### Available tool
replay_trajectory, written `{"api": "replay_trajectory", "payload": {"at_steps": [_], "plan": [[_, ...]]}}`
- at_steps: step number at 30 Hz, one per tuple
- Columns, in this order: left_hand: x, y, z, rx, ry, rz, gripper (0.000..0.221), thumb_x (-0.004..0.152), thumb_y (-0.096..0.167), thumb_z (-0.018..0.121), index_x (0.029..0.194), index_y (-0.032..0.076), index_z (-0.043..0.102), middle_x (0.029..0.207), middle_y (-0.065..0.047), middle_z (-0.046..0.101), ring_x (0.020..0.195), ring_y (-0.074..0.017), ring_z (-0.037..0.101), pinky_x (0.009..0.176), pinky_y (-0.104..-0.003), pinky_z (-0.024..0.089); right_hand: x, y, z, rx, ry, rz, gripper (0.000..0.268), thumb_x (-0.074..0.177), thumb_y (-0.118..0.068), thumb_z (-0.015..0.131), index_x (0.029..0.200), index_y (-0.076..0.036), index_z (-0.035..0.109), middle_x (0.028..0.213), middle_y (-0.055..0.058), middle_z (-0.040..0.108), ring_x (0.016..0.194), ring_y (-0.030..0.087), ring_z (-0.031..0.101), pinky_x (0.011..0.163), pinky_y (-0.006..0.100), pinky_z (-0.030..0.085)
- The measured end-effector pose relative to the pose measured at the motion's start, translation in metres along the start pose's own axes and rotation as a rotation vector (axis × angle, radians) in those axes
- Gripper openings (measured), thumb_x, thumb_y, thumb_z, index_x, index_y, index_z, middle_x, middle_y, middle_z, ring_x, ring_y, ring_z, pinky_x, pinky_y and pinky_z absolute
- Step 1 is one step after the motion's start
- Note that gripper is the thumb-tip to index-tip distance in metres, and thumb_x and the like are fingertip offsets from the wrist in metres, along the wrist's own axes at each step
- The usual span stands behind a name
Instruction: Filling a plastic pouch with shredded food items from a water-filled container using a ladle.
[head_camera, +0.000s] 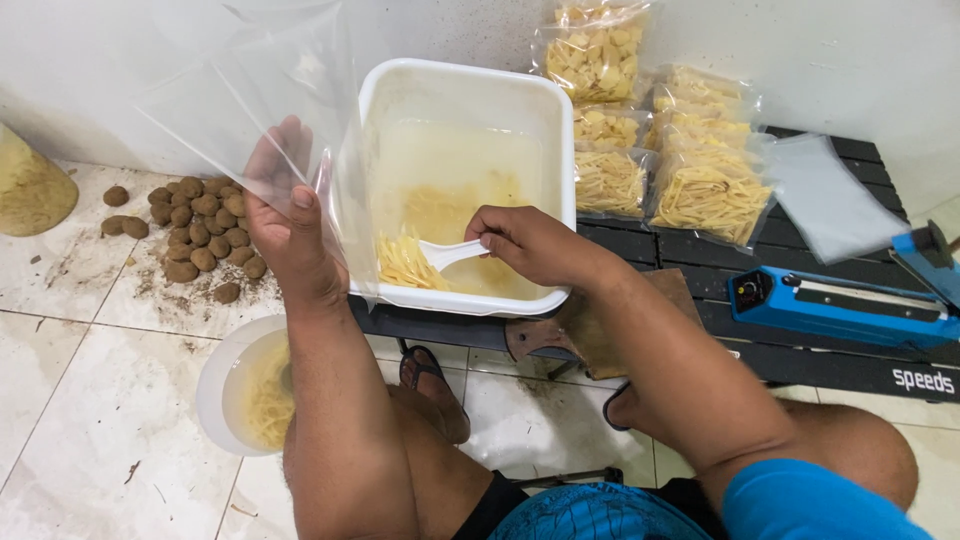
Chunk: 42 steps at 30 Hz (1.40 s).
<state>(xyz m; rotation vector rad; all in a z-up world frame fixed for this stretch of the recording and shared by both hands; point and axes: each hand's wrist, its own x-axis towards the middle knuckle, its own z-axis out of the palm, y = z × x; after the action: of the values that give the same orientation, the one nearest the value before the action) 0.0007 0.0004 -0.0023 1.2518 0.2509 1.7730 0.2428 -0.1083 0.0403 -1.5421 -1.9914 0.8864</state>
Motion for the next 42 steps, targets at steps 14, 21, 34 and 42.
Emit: {"api": "replay_trajectory", "payload": {"at_steps": [14,21,34,42], "plan": [[0.0,0.004,0.001,0.042,-0.015,-0.03,0.073,0.097,0.051,0.076,0.148,0.009,0.044,0.15,-0.016,0.048,0.145,-0.0306,0.044,0.123,-0.047,0.042,0.0,0.005,0.005,0.001,0.041,-0.007,0.017,0.104,-0.01,0.048,0.108,-0.006,0.064,0.091,0.018,0.075,0.087,0.032,0.071,0.082,0.044,0.055],[0.0,0.003,0.003,0.024,-0.001,-0.045,0.074,0.093,0.052,0.079,0.146,0.011,0.046,0.149,-0.013,0.052,0.144,-0.0262,0.046,0.121,-0.044,0.044,0.004,0.013,0.008,0.04,0.074,0.03,0.018,0.103,-0.008,0.048,0.107,-0.007,0.065,0.087,0.013,0.073,0.085,0.026,0.067,0.079,0.041,0.054],[0.001,-0.005,-0.005,0.004,-0.015,-0.037,0.073,0.096,0.047,0.079,0.148,0.01,0.044,0.151,-0.015,0.05,0.145,-0.0269,0.045,0.121,-0.045,0.042,0.007,0.021,0.009,0.09,0.149,0.025,0.018,0.102,-0.006,0.049,0.106,-0.006,0.066,0.082,0.01,0.07,0.079,0.022,0.063,0.072,0.035,0.052],[0.001,0.003,0.002,0.073,-0.019,-0.072,0.072,0.097,0.052,0.074,0.149,0.011,0.045,0.152,-0.017,0.05,0.146,-0.0346,0.043,0.121,-0.057,0.037,0.011,0.043,-0.002,0.228,0.297,0.018,0.017,0.098,-0.002,0.054,0.108,-0.003,0.068,0.079,0.008,0.069,0.075,0.017,0.064,0.072,0.029,0.052]]}}
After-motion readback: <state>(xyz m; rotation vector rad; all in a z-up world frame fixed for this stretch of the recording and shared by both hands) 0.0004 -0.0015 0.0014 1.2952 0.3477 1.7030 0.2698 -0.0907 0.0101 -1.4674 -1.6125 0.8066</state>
